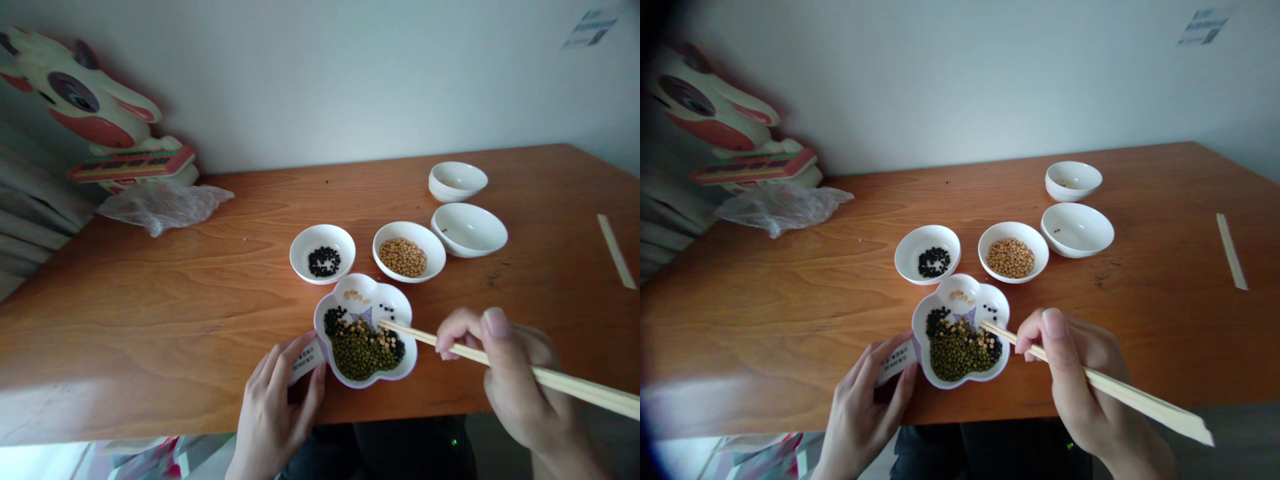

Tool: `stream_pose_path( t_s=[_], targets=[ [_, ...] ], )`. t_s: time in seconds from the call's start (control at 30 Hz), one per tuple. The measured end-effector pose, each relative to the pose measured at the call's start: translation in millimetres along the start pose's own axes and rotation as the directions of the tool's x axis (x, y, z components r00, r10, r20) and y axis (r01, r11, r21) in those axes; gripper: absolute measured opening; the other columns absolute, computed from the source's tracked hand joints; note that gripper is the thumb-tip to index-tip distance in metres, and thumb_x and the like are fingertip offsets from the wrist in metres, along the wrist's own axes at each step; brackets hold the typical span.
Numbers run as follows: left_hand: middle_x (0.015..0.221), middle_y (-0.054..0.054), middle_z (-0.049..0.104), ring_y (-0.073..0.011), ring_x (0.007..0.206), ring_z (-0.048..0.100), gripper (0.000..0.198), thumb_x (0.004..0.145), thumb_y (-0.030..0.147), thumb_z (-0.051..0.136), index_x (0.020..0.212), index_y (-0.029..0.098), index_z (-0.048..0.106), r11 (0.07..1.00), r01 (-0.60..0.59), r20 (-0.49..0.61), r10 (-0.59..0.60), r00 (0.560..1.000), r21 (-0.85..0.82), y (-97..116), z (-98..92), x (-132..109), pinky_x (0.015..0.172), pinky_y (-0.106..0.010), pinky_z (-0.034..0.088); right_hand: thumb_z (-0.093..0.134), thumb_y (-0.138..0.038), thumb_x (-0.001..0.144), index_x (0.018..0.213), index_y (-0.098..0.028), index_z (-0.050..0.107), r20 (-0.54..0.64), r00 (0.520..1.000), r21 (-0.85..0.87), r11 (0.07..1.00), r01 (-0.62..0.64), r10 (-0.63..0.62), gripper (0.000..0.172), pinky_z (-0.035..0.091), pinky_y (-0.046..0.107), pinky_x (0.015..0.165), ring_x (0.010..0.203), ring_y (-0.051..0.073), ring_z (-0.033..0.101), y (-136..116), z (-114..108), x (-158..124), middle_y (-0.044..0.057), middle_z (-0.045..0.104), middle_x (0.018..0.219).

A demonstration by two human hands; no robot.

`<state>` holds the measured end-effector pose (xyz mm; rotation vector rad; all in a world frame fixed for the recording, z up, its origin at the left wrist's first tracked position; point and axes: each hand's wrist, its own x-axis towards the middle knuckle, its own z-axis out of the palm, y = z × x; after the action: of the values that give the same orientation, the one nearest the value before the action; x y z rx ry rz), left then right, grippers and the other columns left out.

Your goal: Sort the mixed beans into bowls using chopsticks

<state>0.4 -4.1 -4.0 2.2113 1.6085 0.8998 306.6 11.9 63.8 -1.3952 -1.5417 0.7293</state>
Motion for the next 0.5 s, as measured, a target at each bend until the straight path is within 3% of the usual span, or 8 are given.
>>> stream_pose_path(
  t_s=[0.2, 0.5],
  targets=[
    [0.109, -0.008, 0.074, -0.0216, 0.091, 0.075, 0.038, 0.105, 0.032, 0.063, 0.142, 0.024, 0.060, 1.000, -0.008, -0.006, 0.008, 1.000, 0.001, -0.9, -0.8, 0.4, 0.078, -0.032, 0.064, 0.030, -0.054, 0.114, 0.074, -0.027, 0.071, -0.060, 0.998, 0.028, 0.999, -0.027, 0.029, 0.064, 0.046, 0.028, 0.063, 0.067, 0.017, 0.063, -5.0, -8.9, -4.9, 0.001, 0.067, 0.068],
    [0.109, -0.008, 0.075, -0.0223, 0.092, 0.075, 0.037, 0.106, 0.032, 0.062, 0.142, 0.024, 0.060, 1.000, -0.008, -0.005, 0.008, 1.000, 0.002, 1.3, -2.4, 0.7, 0.079, -0.033, 0.064, 0.025, -0.058, 0.114, 0.080, -0.028, 0.071, 0.006, 0.996, 0.001, 0.996, -0.095, 0.095, 0.065, 0.044, 0.032, 0.069, 0.071, 0.019, 0.062, -2.4, -4.4, -1.2, 0.002, 0.065, 0.072]
  ],
)
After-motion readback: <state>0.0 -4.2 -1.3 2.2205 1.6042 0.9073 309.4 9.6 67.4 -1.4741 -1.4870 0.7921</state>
